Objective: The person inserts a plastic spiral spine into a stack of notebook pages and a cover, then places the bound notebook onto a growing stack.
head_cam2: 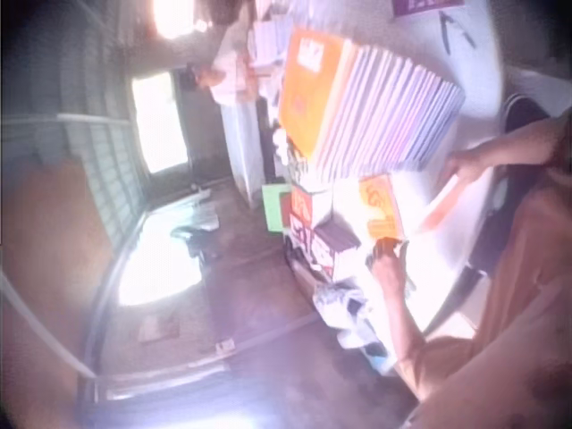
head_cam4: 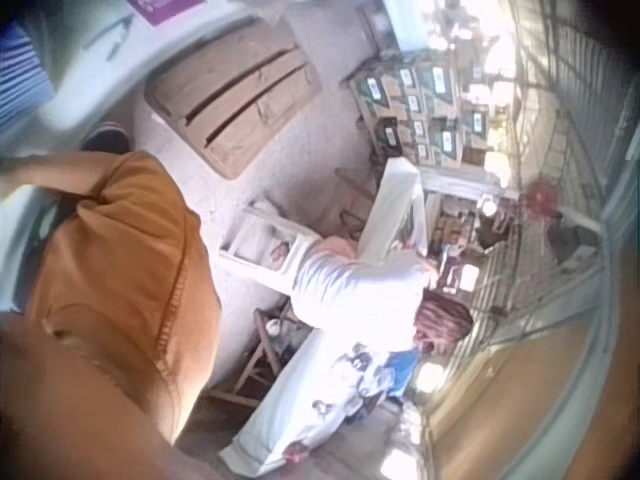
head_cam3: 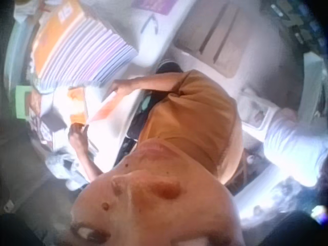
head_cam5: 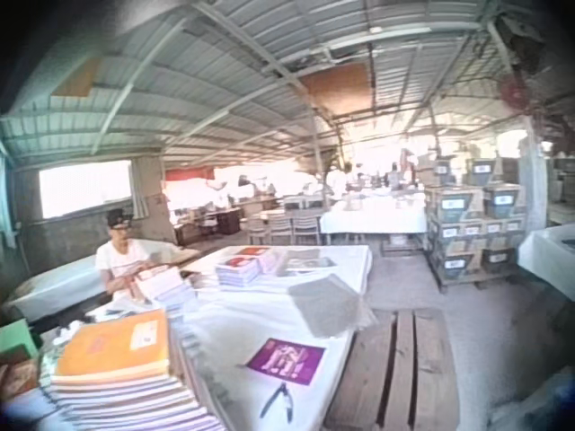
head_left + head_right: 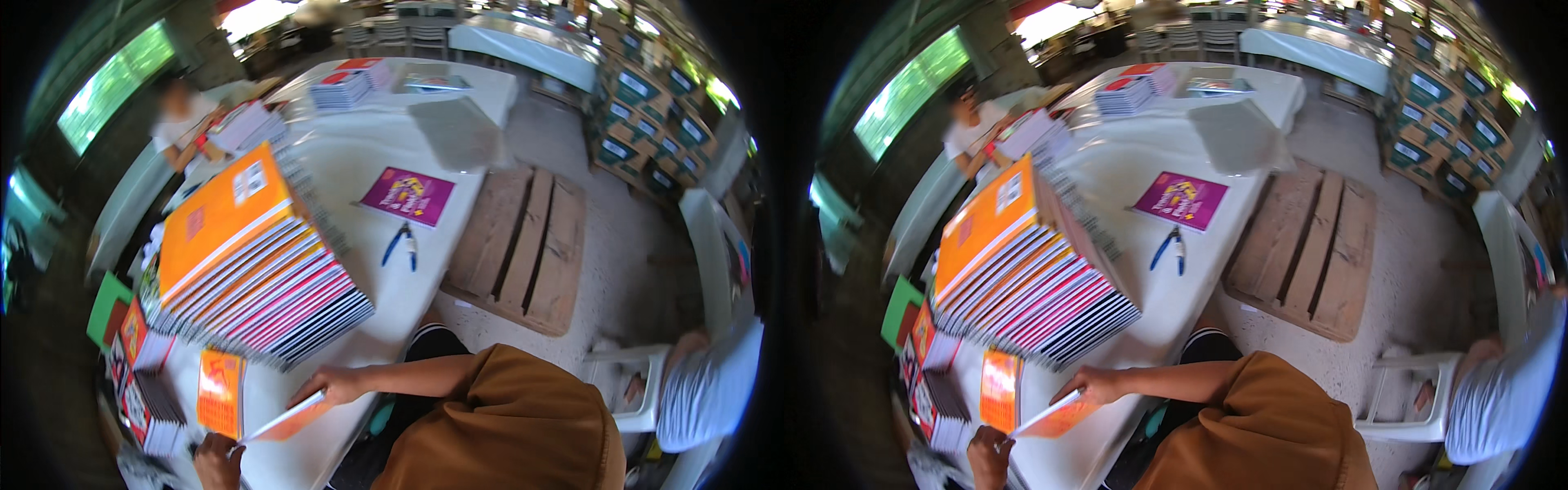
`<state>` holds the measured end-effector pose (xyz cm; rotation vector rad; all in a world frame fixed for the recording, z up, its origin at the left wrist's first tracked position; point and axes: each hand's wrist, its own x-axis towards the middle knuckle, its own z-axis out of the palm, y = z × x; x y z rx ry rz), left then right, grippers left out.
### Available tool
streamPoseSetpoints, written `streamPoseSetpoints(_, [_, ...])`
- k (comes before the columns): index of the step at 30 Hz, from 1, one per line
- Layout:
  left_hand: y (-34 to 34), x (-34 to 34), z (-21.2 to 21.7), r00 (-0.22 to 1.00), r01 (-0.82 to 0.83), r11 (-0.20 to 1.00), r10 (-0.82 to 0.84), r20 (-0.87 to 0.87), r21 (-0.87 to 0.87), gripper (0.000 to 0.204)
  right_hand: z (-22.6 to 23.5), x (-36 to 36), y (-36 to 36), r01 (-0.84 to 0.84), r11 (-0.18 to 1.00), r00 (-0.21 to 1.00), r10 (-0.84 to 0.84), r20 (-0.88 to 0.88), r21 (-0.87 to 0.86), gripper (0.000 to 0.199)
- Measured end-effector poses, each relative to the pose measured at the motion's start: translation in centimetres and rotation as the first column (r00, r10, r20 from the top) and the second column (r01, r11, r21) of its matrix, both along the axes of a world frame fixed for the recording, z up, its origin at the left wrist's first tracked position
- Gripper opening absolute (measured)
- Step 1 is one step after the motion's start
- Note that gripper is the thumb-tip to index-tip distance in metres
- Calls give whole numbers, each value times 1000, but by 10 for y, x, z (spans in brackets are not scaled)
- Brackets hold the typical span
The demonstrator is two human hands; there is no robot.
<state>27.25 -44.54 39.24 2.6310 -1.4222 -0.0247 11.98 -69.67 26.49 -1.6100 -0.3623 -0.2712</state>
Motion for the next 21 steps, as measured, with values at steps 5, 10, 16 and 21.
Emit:
streamPoseSetpoints(5, [-25,-25,27,970,243,970,-243,11,-17,17,5,-19,-5,65,998,998,-65,27,15,42])
streamPoseSetpoints(10, [-26,-26,21,930,276,961,-271,247,15,14,4,-16,0,50,999,999,-50,-5,14,42])
streamPoseSetpoints(16, [-21,-19,21,940,330,942,-321,116,-65,15,1,-14,2,44,998,996,-40,-77,48,39])
streamPoseSetpoints(21, [-25,-31,20,955,169,986,-162,247,-8,14,2,-17,2,43,999,995,-40,-97,29,38])
